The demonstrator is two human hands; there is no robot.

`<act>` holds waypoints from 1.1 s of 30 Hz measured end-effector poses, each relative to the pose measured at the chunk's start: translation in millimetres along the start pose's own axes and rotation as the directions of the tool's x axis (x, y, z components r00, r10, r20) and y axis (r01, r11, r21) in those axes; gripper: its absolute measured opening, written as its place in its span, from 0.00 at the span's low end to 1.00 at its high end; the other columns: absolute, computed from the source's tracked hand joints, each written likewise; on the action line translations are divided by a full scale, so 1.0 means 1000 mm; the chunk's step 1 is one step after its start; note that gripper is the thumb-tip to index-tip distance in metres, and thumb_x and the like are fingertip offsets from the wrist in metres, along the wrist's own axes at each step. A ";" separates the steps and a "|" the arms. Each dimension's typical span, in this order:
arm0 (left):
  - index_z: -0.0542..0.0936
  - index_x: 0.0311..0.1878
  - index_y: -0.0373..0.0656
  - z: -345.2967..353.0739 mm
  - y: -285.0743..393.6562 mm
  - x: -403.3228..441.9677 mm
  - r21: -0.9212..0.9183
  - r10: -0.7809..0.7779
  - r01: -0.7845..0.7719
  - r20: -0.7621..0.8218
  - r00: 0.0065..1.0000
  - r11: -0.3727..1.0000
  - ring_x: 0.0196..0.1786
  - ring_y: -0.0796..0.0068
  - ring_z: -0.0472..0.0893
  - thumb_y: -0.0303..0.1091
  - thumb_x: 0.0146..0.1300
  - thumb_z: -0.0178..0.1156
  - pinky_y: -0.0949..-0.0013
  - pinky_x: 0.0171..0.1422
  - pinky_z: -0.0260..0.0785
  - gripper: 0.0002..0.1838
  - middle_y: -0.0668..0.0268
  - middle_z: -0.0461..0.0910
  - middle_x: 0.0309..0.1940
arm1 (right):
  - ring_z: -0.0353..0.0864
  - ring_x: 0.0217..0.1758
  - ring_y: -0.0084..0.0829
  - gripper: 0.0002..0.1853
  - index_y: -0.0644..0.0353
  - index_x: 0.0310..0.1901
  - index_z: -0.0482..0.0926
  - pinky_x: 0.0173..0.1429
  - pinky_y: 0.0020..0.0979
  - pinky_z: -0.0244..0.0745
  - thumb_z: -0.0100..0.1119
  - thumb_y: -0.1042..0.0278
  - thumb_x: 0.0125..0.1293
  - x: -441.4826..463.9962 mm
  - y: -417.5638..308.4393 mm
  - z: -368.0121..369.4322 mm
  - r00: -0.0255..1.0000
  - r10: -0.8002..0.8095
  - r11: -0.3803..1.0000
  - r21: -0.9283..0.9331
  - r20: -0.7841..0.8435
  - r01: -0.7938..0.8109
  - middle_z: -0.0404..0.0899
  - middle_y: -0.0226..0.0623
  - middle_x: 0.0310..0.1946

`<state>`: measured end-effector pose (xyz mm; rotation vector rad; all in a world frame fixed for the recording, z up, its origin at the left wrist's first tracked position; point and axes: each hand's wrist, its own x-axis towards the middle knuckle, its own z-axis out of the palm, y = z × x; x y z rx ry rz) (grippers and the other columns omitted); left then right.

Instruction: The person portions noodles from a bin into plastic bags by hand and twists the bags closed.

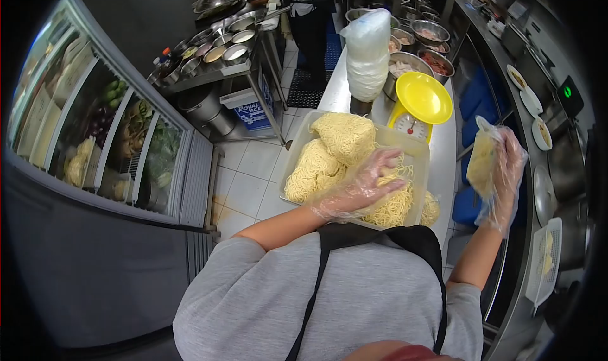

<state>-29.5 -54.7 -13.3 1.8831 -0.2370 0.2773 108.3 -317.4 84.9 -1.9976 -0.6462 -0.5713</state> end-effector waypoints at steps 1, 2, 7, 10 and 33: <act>0.62 0.65 0.42 -0.002 0.016 0.007 -0.018 0.099 -0.099 -0.009 0.995 0.995 0.57 0.65 0.72 0.40 0.61 0.63 0.64 0.60 0.67 0.32 0.58 0.66 0.58 | 0.76 0.42 0.25 0.09 0.65 0.44 0.78 0.50 0.26 0.69 0.54 0.75 0.64 -0.004 -0.018 0.001 0.998 0.036 0.998 0.058 0.043 -0.039 0.78 0.32 0.37; 0.59 0.67 0.42 -0.005 0.031 0.013 -0.034 0.196 -0.197 -0.017 0.980 0.980 0.59 0.63 0.71 0.43 0.61 0.63 0.62 0.62 0.66 0.36 0.57 0.64 0.61 | 0.76 0.42 0.25 0.09 0.65 0.44 0.78 0.50 0.26 0.69 0.54 0.75 0.64 -0.008 -0.027 0.004 0.998 0.033 0.997 0.064 0.048 -0.036 0.78 0.32 0.37; 0.61 0.66 0.41 -0.015 0.069 0.034 0.129 0.387 -0.383 -0.004 0.922 0.915 0.58 0.58 0.72 0.42 0.59 0.64 0.61 0.61 0.67 0.36 0.53 0.66 0.58 | 0.78 0.32 0.30 0.08 0.65 0.39 0.80 0.41 0.26 0.72 0.58 0.80 0.57 -0.028 -0.073 0.033 0.904 -0.073 0.995 -0.027 0.422 0.093 0.78 0.38 0.27; 0.67 0.61 0.41 -0.024 0.063 0.039 0.068 0.240 -0.253 0.156 0.958 0.965 0.56 0.61 0.74 0.43 0.59 0.64 0.61 0.60 0.67 0.30 0.55 0.71 0.55 | 0.75 0.26 0.32 0.09 0.63 0.39 0.79 0.35 0.27 0.70 0.60 0.80 0.54 -0.045 -0.076 0.065 0.850 -0.296 0.954 0.094 0.437 0.284 0.74 0.40 0.23; 0.76 0.36 0.39 -0.043 0.047 0.023 0.062 -0.008 0.001 0.118 0.993 0.998 0.30 0.82 0.69 0.35 0.61 0.62 0.73 0.36 0.65 0.09 0.69 0.72 0.25 | 0.75 0.34 0.36 0.06 0.65 0.30 0.77 0.41 0.31 0.70 0.65 0.77 0.52 -0.059 -0.059 0.052 0.907 -0.148 0.982 0.165 0.393 0.089 0.76 0.37 0.31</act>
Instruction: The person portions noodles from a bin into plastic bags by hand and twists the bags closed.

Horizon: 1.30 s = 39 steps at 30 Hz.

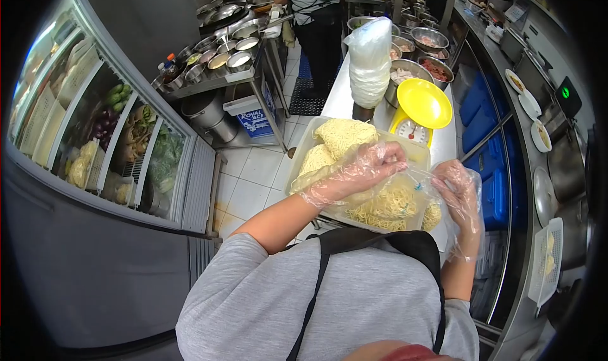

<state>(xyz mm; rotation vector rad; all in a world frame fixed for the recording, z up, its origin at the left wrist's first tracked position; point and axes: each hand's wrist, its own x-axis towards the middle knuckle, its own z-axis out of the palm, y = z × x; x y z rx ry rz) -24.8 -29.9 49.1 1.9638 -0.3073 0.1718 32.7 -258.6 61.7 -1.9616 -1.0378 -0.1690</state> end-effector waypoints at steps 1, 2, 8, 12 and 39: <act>0.76 0.36 0.39 0.000 0.001 0.000 0.025 -0.066 0.066 -0.020 0.998 0.997 0.29 0.81 0.69 0.36 0.61 0.62 0.73 0.35 0.64 0.10 0.68 0.72 0.24 | 0.75 0.34 0.36 0.06 0.65 0.30 0.77 0.41 0.31 0.70 0.65 0.77 0.52 -0.001 0.000 0.000 1.000 0.003 1.000 -0.005 -0.009 -0.003 0.76 0.37 0.31; 0.76 0.36 0.39 0.000 -0.001 0.001 0.026 -0.058 0.059 -0.012 0.998 0.998 0.29 0.81 0.69 0.36 0.61 0.62 0.73 0.35 0.64 0.10 0.68 0.72 0.24 | 0.75 0.34 0.35 0.05 0.66 0.31 0.77 0.40 0.30 0.70 0.64 0.78 0.53 -0.001 -0.001 0.000 0.999 0.049 0.999 0.008 0.019 -0.049 0.76 0.37 0.31; 0.75 0.34 0.40 0.005 0.000 0.004 0.108 -0.027 0.037 -0.089 0.996 0.993 0.29 0.81 0.69 0.36 0.63 0.60 0.73 0.35 0.64 0.09 0.68 0.72 0.24 | 0.76 0.40 0.37 0.10 0.60 0.35 0.78 0.46 0.35 0.70 0.67 0.71 0.52 0.002 -0.016 -0.003 0.995 0.010 0.961 -0.275 -0.097 -0.036 0.77 0.36 0.35; 0.73 0.34 0.40 0.012 -0.008 0.009 -0.156 -0.132 0.115 -0.103 0.986 0.981 0.29 0.81 0.69 0.35 0.63 0.59 0.73 0.35 0.64 0.09 0.69 0.71 0.25 | 0.70 0.59 0.43 0.16 0.53 0.36 0.78 0.65 0.49 0.60 0.71 0.60 0.47 0.007 -0.050 0.018 0.986 -0.160 0.836 -0.525 0.039 0.157 0.75 0.37 0.50; 0.69 0.63 0.44 0.003 -0.053 0.017 0.244 0.097 -0.324 0.643 0.760 0.914 0.66 0.66 0.66 0.53 0.48 0.71 0.61 0.70 0.59 0.40 0.60 0.69 0.62 | 0.80 0.32 0.40 0.09 0.64 0.33 0.78 0.37 0.33 0.74 0.60 0.66 0.60 0.033 -0.038 0.039 0.931 -0.269 0.962 0.027 0.246 0.270 0.79 0.43 0.28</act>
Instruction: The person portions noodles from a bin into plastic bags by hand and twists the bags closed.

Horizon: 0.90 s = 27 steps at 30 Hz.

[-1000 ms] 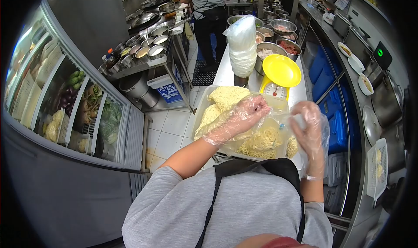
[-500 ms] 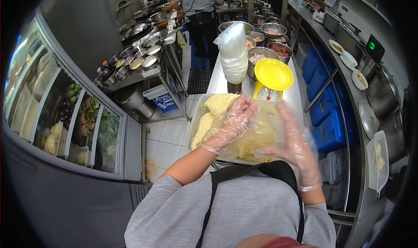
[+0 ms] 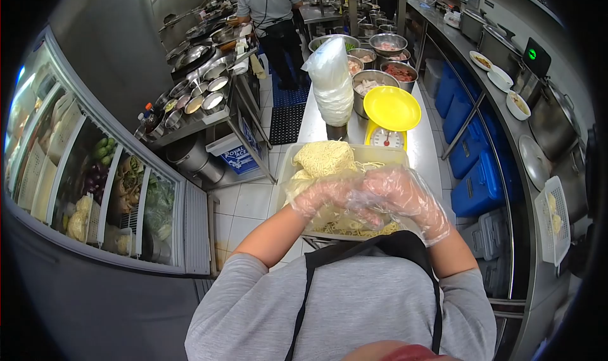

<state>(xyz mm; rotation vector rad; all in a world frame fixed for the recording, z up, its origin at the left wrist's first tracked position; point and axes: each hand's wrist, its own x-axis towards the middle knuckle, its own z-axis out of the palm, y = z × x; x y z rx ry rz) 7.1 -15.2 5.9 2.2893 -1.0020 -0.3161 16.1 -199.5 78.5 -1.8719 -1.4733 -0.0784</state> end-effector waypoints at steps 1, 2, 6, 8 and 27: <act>0.70 0.63 0.44 0.011 -0.013 0.004 -0.121 0.002 -0.006 -0.034 0.999 0.993 0.66 0.67 0.66 0.52 0.50 0.69 0.61 0.70 0.58 0.39 0.61 0.69 0.62 | 0.80 0.33 0.40 0.07 0.61 0.35 0.79 0.38 0.35 0.75 0.60 0.66 0.59 0.005 0.003 -0.001 0.994 0.097 0.989 0.107 0.049 -0.102 0.79 0.41 0.30; 0.70 0.63 0.45 0.023 -0.027 0.008 -0.241 -0.001 -0.016 -0.068 0.998 0.970 0.66 0.67 0.66 0.52 0.52 0.67 0.62 0.70 0.58 0.37 0.61 0.69 0.62 | 0.80 0.33 0.39 0.08 0.58 0.38 0.80 0.39 0.36 0.76 0.61 0.67 0.58 0.008 0.004 -0.001 0.976 0.187 0.956 0.209 0.108 -0.206 0.80 0.40 0.32; 0.70 0.63 0.45 0.038 -0.028 0.015 -0.562 -0.027 -0.066 -0.157 0.987 0.825 0.66 0.69 0.66 0.51 0.59 0.62 0.64 0.71 0.55 0.32 0.63 0.70 0.62 | 0.80 0.31 0.36 0.08 0.56 0.39 0.80 0.38 0.34 0.76 0.59 0.65 0.59 0.014 0.001 -0.010 0.976 0.214 0.952 0.212 0.052 -0.220 0.80 0.38 0.30; 0.73 0.60 0.46 0.030 0.002 0.017 -0.590 -0.251 0.096 -0.185 0.950 0.801 0.62 0.68 0.69 0.46 0.62 0.61 0.65 0.69 0.58 0.25 0.63 0.75 0.55 | 0.80 0.37 0.32 0.13 0.57 0.43 0.79 0.43 0.32 0.75 0.58 0.59 0.61 0.009 0.029 -0.011 0.978 -0.013 1.000 0.000 -0.210 0.013 0.79 0.37 0.33; 0.77 0.51 0.41 0.007 -0.001 0.016 -0.692 -0.084 0.085 0.035 0.996 0.717 0.58 0.68 0.73 0.44 0.67 0.56 0.66 0.66 0.61 0.18 0.62 0.75 0.54 | 0.75 0.54 0.30 0.18 0.63 0.56 0.73 0.62 0.31 0.67 0.51 0.65 0.68 -0.043 0.059 0.001 0.844 0.513 0.456 0.883 -0.159 -0.110 0.75 0.41 0.53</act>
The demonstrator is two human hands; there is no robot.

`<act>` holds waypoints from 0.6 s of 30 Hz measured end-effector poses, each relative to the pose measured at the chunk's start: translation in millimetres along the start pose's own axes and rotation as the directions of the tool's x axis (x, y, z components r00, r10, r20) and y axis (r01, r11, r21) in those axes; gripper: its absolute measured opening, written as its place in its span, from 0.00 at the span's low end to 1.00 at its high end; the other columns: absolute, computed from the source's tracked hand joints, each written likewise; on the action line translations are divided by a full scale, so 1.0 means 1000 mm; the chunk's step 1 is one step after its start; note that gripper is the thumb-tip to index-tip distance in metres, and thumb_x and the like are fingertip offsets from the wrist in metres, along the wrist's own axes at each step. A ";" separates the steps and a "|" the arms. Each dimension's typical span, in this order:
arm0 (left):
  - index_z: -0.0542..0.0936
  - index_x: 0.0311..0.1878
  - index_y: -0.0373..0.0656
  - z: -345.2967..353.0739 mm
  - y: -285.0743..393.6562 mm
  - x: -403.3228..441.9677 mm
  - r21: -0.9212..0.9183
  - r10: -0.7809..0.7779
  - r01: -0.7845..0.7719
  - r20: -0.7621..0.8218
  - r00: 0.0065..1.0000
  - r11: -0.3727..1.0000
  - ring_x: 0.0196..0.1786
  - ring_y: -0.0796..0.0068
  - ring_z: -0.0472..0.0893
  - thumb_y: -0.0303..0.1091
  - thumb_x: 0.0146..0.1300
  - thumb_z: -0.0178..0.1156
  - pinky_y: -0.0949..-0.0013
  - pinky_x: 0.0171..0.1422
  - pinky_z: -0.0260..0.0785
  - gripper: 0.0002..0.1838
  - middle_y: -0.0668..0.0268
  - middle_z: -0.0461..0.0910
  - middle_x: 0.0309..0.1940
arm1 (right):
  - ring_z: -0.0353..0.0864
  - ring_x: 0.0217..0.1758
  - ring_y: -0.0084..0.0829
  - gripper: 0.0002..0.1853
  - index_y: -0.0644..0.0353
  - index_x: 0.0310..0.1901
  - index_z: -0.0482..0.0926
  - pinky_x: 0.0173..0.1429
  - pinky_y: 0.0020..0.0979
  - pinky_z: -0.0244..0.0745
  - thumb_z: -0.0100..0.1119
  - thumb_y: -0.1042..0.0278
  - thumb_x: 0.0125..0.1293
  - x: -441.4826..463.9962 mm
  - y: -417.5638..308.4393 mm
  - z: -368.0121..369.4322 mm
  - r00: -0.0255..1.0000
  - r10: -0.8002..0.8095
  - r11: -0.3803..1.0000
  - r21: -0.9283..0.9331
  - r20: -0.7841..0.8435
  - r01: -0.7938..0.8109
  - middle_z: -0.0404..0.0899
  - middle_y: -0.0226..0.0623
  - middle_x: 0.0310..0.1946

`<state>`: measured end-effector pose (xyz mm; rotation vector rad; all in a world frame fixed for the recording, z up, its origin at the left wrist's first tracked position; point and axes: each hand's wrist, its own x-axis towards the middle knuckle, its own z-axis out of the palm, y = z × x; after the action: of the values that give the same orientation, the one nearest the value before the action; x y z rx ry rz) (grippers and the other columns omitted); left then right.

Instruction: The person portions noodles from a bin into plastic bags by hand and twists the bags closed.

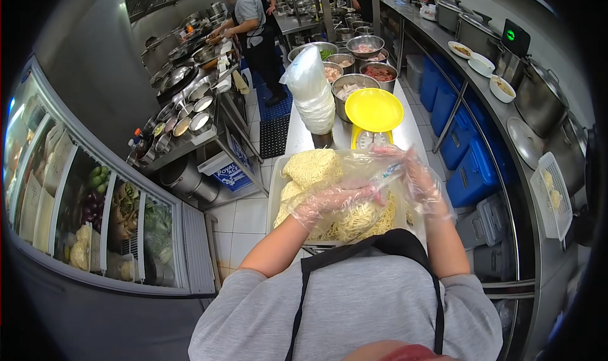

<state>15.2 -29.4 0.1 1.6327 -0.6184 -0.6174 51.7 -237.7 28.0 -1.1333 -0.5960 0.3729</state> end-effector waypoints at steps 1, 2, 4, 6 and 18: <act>0.77 0.52 0.41 0.002 0.003 -0.002 -0.109 0.043 -0.045 -0.022 0.999 0.993 0.59 0.68 0.72 0.44 0.66 0.56 0.66 0.66 0.61 0.19 0.61 0.75 0.55 | 0.72 0.58 0.33 0.18 0.63 0.55 0.75 0.66 0.34 0.63 0.52 0.63 0.68 -0.002 0.012 -0.012 0.994 0.085 0.985 -0.154 0.068 -0.074 0.72 0.43 0.57; 0.76 0.53 0.41 0.004 0.008 -0.003 -0.212 0.086 -0.095 -0.049 0.995 0.973 0.61 0.68 0.71 0.45 0.66 0.57 0.66 0.66 0.61 0.20 0.61 0.74 0.56 | 0.69 0.63 0.37 0.19 0.63 0.55 0.76 0.69 0.36 0.58 0.52 0.60 0.68 -0.002 0.009 -0.009 0.977 0.176 0.941 -0.311 0.122 -0.130 0.69 0.45 0.61; 0.75 0.55 0.42 0.001 -0.009 0.002 0.108 0.172 -0.157 -0.146 0.974 0.982 0.61 0.68 0.71 0.45 0.65 0.58 0.66 0.65 0.62 0.21 0.61 0.74 0.56 | 0.67 0.64 0.36 0.23 0.61 0.59 0.73 0.69 0.36 0.59 0.59 0.62 0.63 -0.006 0.002 0.005 0.941 0.261 0.905 -0.394 0.217 -0.160 0.65 0.41 0.65; 0.75 0.56 0.42 0.010 0.005 -0.001 0.410 0.267 -0.165 -0.206 0.941 0.897 0.61 0.67 0.71 0.45 0.64 0.58 0.66 0.65 0.62 0.22 0.61 0.75 0.56 | 0.68 0.62 0.33 0.26 0.60 0.59 0.72 0.67 0.34 0.62 0.63 0.61 0.60 -0.005 -0.006 0.030 0.957 0.204 0.879 -0.469 0.205 -0.087 0.65 0.37 0.64; 0.69 0.63 0.40 0.052 0.021 -0.003 0.546 0.097 0.172 -0.428 0.898 0.820 0.64 0.56 0.68 0.55 0.65 0.52 0.59 0.69 0.56 0.32 0.49 0.70 0.60 | 0.75 0.45 0.25 0.19 0.63 0.42 0.78 0.51 0.27 0.70 0.44 0.54 0.73 -0.021 -0.003 0.041 0.996 0.051 0.974 -0.216 -0.072 -0.065 0.77 0.33 0.36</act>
<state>-24.2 -66.9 13.5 2.2720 -0.4503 -0.0528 10.1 -220.3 37.6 -1.3714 -0.5564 0.3242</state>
